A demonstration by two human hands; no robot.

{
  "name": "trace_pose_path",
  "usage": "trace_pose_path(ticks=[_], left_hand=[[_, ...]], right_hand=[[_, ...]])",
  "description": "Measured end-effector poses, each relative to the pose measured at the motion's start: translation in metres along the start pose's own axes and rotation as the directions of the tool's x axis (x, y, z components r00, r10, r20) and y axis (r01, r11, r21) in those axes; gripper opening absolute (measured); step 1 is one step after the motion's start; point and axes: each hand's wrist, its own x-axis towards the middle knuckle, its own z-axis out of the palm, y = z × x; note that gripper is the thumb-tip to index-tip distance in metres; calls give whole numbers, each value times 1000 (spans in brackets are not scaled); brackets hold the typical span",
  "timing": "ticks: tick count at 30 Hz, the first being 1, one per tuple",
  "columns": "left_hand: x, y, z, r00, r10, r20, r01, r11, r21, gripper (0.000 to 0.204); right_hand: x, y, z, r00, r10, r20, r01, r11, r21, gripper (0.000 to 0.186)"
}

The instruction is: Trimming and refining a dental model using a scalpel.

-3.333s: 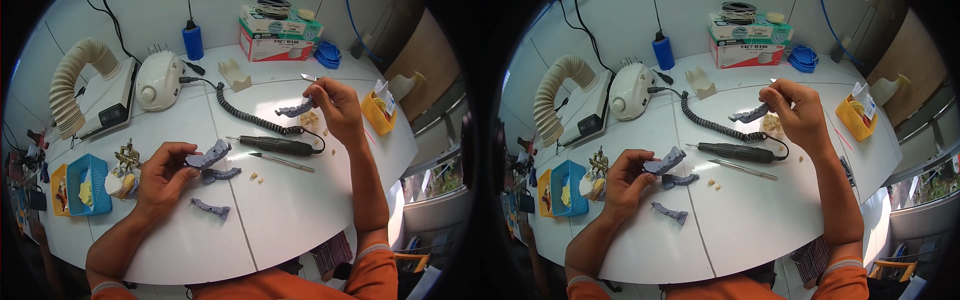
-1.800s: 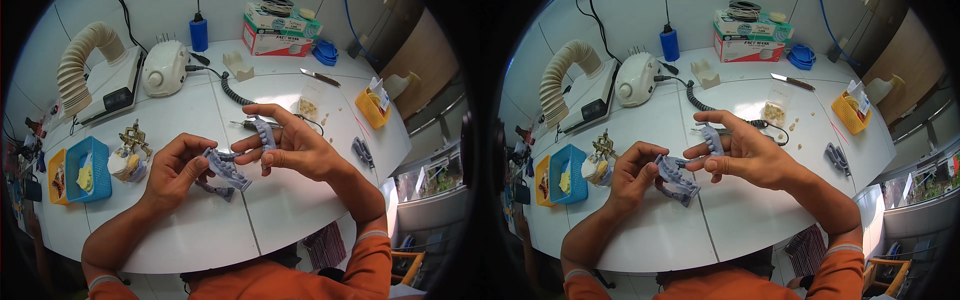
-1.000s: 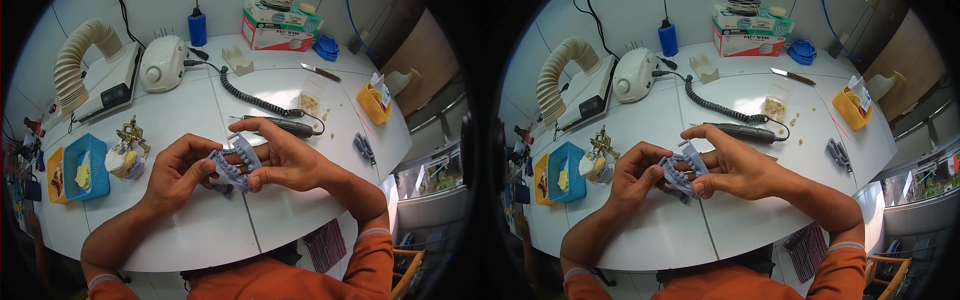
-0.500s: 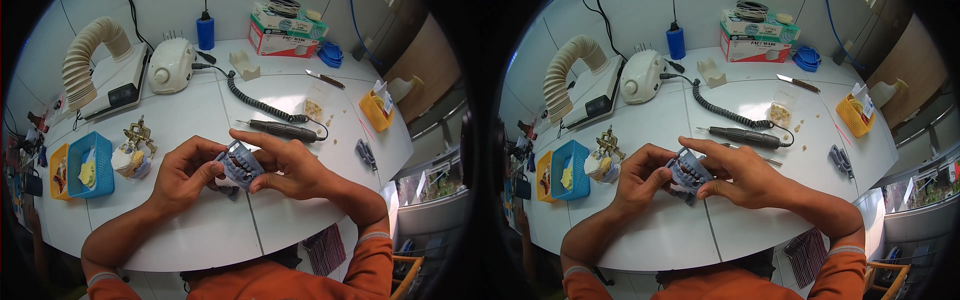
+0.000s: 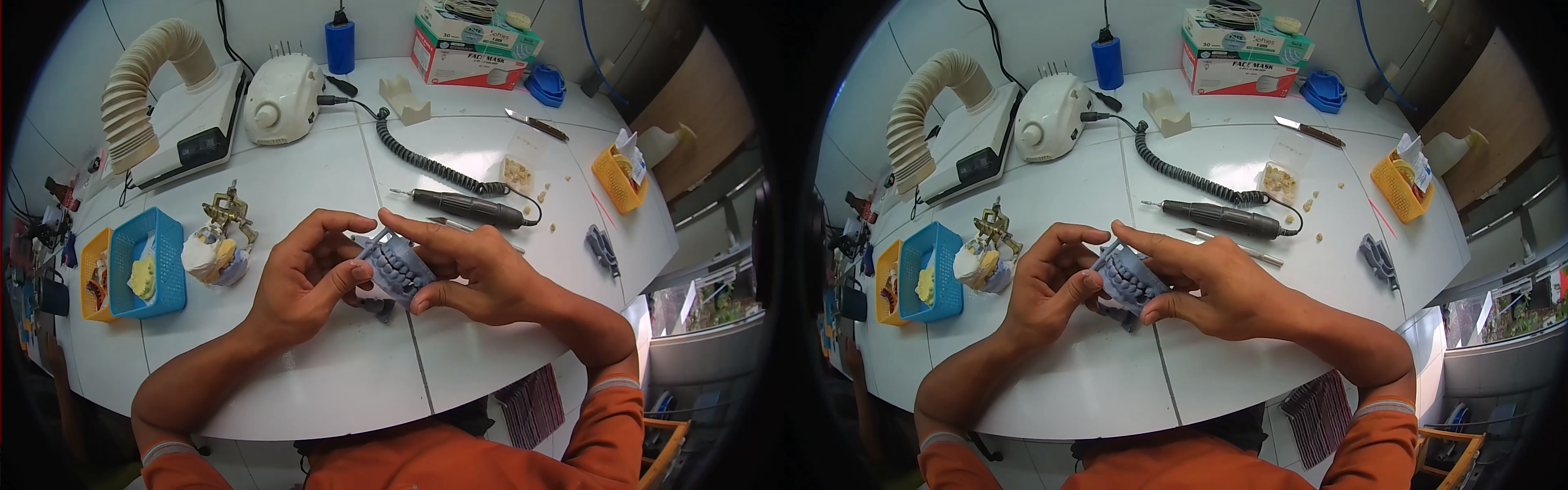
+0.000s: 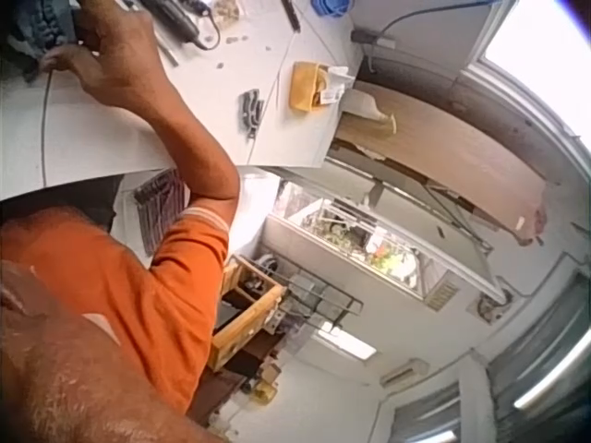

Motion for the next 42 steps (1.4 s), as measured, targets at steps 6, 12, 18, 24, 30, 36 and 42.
trace_pose_path(ticks=[6, 12, 18, 24, 30, 36, 42], left_hand=[[0, 2, 1, 1000, -3, 2, 3, 1000, 16, 44], [-1, 2, 2, 1000, 11, -3, -11, 1000, 21, 47], [-1, 3, 1, 997, 57, 51, -60, 997, 51, 53], [-2, 4, 2, 994, 78, 78, -83, 995, 54, 46], [-1, 1, 2, 999, 47, 3, -47, 996, -71, 42], [1, 2, 3, 997, 75, 6, -75, 997, -36, 37], [0, 3, 5, 999, 50, -18, -51, 998, -27, 37]], right_hand=[[-1, 2, 2, 1000, -16, -14, 17, 996, 83, 96], [1, 6, 0, 996, -83, -44, 85, 995, 56, 83], [1, 8, 0, 990, -112, -81, 122, 982, 144, 69], [-1, 4, 0, 989, -124, -81, 132, 986, 99, 67], [0, 1, 3, 966, -211, -153, 199, 976, -92, 72], [-2, 8, 2, 935, -321, -149, 256, 905, -340, 71], [-1, 0, -3, 935, -335, -119, 296, 920, -258, 62]])
